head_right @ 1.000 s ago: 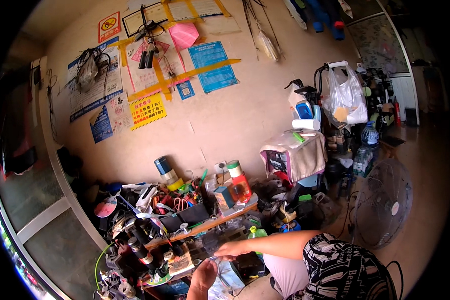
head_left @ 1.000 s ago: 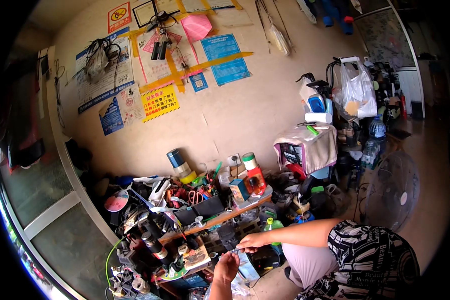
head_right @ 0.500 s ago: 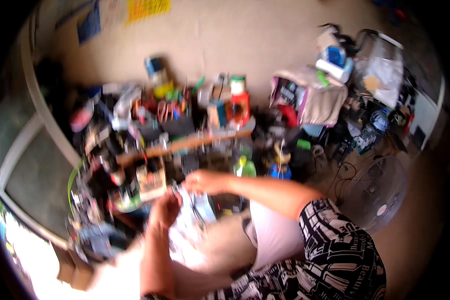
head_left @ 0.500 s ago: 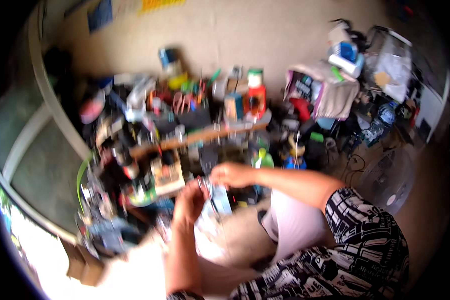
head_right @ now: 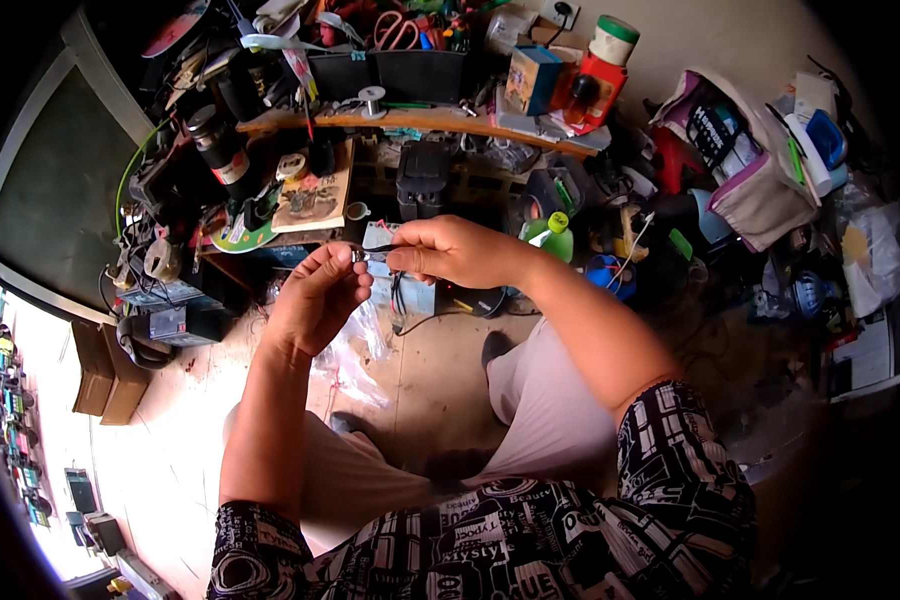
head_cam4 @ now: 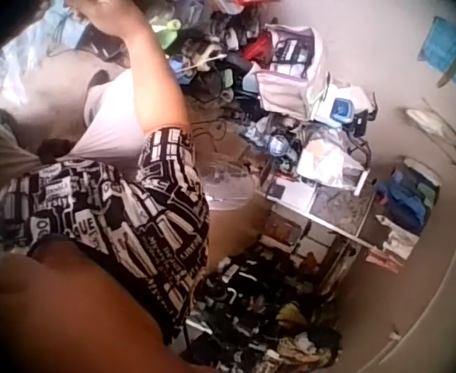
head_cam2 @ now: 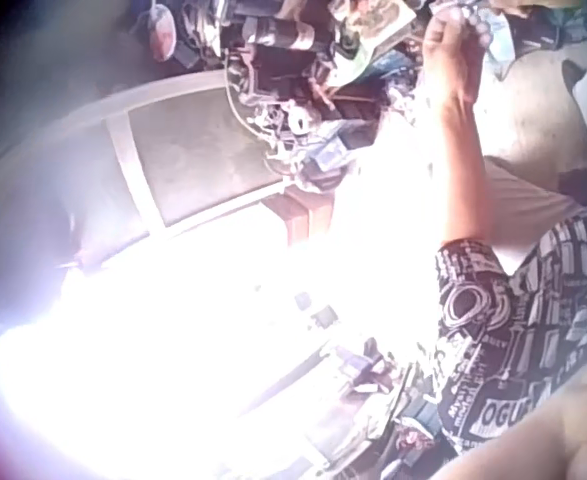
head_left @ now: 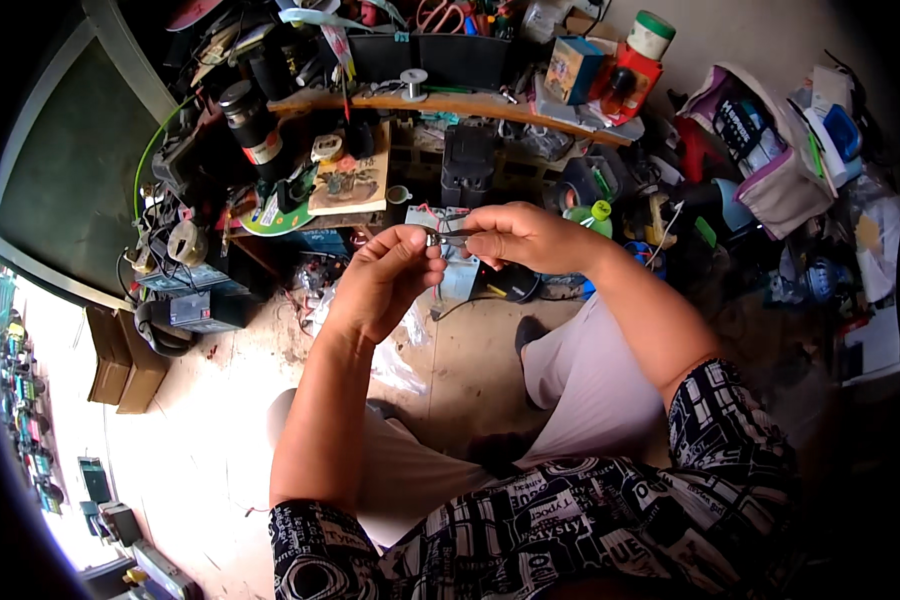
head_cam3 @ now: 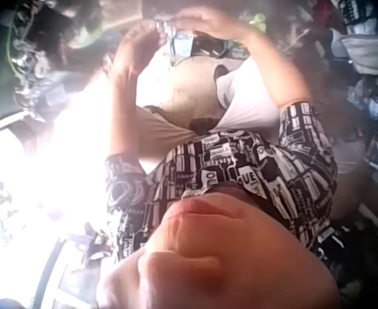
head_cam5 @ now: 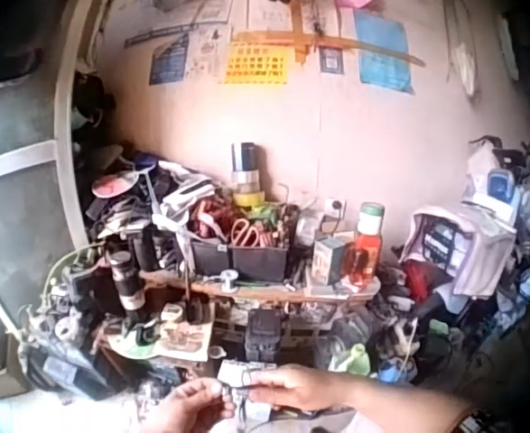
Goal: The person manipulates a small black electrical connector with red and black wires by hand, using a small precision tool to work on the internal parts, and then handles a spool of wire.
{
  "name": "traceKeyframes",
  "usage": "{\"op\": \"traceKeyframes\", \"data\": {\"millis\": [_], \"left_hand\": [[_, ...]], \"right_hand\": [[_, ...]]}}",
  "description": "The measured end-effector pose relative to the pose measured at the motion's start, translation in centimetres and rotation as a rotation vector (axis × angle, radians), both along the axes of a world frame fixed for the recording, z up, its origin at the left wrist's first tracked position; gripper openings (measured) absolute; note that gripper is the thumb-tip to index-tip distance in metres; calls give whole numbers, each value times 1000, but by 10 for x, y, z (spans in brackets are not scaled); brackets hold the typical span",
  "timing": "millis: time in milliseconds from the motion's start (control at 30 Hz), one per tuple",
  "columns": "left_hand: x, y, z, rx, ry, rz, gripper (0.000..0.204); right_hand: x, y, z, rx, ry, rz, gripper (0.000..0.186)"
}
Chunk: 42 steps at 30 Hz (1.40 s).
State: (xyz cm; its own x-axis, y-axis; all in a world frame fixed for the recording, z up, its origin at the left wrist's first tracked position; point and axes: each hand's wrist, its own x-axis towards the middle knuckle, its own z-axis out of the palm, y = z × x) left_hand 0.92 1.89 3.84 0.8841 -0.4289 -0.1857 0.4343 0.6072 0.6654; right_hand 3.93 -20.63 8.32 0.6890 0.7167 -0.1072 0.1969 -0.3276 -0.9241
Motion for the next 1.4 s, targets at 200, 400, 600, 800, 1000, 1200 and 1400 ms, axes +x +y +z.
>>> {"op": "traceKeyframes", "data": {"millis": [200,400,600,800,1000,1200,1400], "left_hand": [[3,-2,2,21,18,-18,10],[7,-4,3,53,7,-39,10],[4,-1,3,61,1,-28,10],[4,1,4,37,-32,-41,12],[3,-1,7,97,-14,-22,12],[4,2,6,113,-43,-45,12],[6,3,5,162,-56,-73,13]], "right_hand": [[6,-7,0,59,54,17,31],[3,-9,4,51,13,-6,30],[-2,-5,6,67,-2,-32,28],[-4,-4,5,49,-92,-39,26],[-3,-5,2,40,-143,-40,25],[-5,-5,-1,35,-119,-58,25],[-5,-8,2,-6,-59,-26,28]]}}
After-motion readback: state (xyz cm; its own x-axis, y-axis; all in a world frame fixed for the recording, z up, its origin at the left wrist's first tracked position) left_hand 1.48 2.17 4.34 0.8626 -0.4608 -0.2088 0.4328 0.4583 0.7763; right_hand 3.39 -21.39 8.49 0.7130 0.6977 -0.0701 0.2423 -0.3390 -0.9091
